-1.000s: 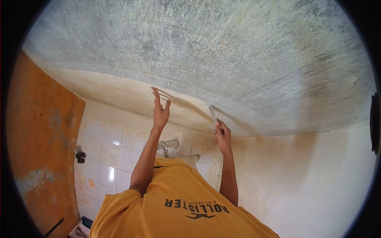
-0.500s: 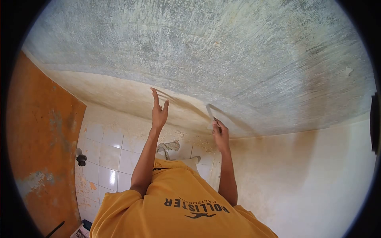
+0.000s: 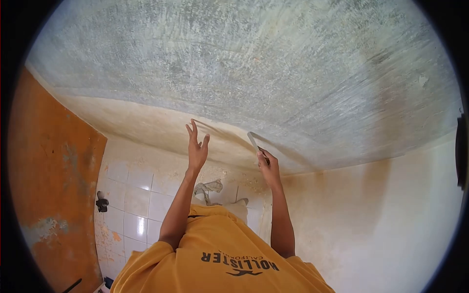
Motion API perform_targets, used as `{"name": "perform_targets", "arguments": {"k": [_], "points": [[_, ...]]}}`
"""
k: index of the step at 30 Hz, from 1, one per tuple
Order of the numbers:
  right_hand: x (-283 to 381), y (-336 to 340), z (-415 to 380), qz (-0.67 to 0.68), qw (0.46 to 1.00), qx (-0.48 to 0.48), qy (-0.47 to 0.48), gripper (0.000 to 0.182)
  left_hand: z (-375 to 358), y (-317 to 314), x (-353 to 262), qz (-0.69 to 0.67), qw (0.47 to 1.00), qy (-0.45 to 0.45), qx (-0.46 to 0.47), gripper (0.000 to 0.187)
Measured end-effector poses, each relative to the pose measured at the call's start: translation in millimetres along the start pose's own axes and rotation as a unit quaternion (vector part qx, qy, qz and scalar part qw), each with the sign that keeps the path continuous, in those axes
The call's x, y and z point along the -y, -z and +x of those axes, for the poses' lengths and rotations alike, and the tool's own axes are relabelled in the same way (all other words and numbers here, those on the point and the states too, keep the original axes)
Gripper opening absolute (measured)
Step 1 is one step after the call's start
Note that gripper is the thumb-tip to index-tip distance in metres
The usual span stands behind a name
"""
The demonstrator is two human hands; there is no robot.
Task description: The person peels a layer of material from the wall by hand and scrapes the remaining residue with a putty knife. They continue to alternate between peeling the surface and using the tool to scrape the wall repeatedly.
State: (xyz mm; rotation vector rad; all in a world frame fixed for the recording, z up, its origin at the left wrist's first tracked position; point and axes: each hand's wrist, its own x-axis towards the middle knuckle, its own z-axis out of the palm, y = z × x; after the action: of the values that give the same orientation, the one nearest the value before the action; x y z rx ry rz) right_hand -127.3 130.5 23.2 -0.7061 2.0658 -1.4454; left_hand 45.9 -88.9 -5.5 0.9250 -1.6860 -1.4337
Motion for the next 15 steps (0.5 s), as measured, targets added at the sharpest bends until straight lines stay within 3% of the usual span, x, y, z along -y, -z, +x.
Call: {"name": "perform_targets", "arguments": {"k": [5, 9, 15], "points": [[-9, 2, -7, 0.007, 0.999, -0.036, 0.007, 0.044, -6, -10, 3, 0.035, 0.999, -0.021, 0.027, 0.078], [-12, -13, -6, 0.009, 1.000, -0.028, 0.002, 0.044, -14, -18, 3, 0.015, 0.998, 0.020, 0.054, 0.079], [-39, -29, -53, 0.133, 0.984, -0.025, -0.112, 0.046, -27, -28, 3, 0.059, 0.996, 0.026, 0.056, 0.079]]}}
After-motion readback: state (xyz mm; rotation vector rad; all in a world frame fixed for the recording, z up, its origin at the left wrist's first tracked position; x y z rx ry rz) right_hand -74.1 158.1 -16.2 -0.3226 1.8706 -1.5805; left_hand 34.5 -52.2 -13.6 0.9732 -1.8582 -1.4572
